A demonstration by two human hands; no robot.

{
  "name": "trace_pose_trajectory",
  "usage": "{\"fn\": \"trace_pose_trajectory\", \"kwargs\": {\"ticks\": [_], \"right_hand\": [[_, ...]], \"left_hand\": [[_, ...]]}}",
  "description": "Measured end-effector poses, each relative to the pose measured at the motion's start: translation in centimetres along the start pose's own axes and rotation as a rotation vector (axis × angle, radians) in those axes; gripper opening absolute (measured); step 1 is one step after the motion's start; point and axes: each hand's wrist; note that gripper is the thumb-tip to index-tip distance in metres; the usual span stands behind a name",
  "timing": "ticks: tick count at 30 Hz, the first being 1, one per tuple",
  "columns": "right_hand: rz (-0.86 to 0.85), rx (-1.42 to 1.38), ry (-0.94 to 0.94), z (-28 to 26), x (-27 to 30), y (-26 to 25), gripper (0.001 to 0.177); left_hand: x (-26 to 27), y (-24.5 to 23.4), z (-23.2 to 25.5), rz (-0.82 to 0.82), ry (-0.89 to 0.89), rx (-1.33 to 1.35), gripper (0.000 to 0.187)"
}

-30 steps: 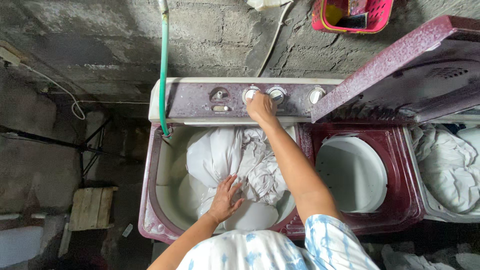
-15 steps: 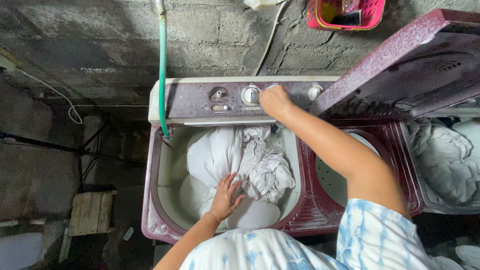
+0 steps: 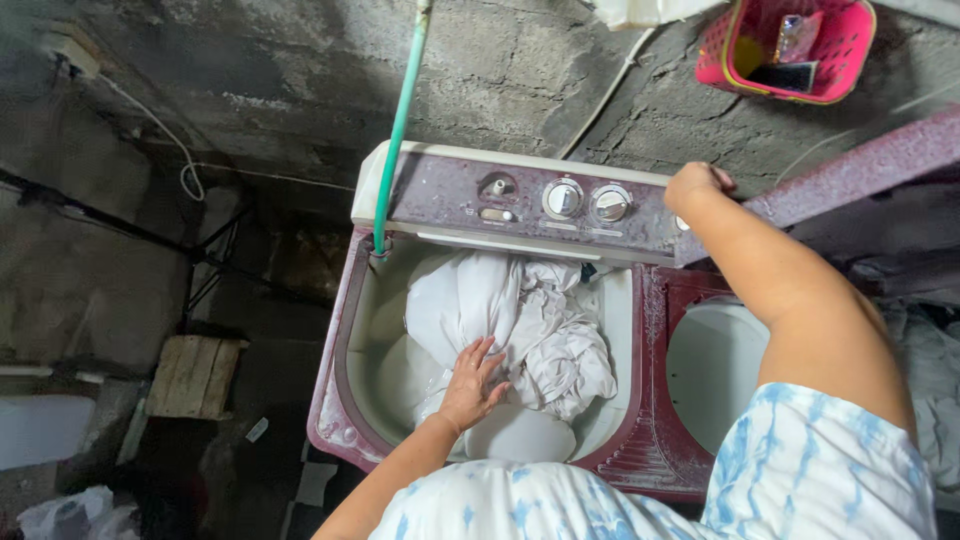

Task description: The person washes white fabrics by hand in a basin, moves them between different washing machine tubs, and adjusts the control dials on the machines.

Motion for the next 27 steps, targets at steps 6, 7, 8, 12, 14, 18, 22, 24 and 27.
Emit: {"fn": "trace_pose_trajectory", "kwargs": {"ticks": [6, 7, 8, 12, 14, 18, 22, 24, 27], "right_hand": [[0.110, 0.113, -0.302, 2.0, 2.0, 0.5, 0.020], [0.087, 0.127, -0.325, 2.1, 2.6, 0.0, 0.018], [0.099, 0.160, -0.374, 2.1, 3.0, -0.7, 0.017], [0.115, 0.187, -0.504, 2.2, 4.4, -2.7, 0.017], [0.089, 0.189, -0.549, 2.3, 4.6, -3.0, 0.017], [0.029, 0.229, -0.656, 3.2, 4.4, -2.6, 0.018], [0.031, 0.295, -0.716, 3.6, 3.8, -1.3, 0.019], [0.014, 0.270, -0.717, 3.6, 3.4, -0.8, 0.022], [0.006, 0.166, -0.686, 4.2, 3.1, -0.2, 0.032]], "left_hand": [[-0.2, -0.2, -0.1, 0.099, -0.009, 0.037, 0.054], [-0.2, -0.2, -0.1, 0.092, -0.027, 0.049, 0.053], [-0.3, -0.2, 0.0, 0.087, -0.041, 0.056, 0.053], [-0.7, -0.5, 0.2, 0.071, -0.088, 0.071, 0.054], [-0.7, -0.6, 0.3, 0.076, -0.102, 0.082, 0.053], [-0.8, -0.8, 0.3, 0.097, -0.116, 0.102, 0.052], [-0.8, -0.6, 0.2, 0.107, -0.130, 0.110, 0.052], [-0.8, -0.4, 0.1, 0.117, -0.128, 0.105, 0.052], [-0.8, -0.3, 0.3, 0.129, -0.123, 0.113, 0.053]]}}
Point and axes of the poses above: each hand's wrist, its own x-axis away from the middle knuckle, its own y-axis out of the palm, z = x × y, and after that the axes turned 5 degrees about -x, right-handed
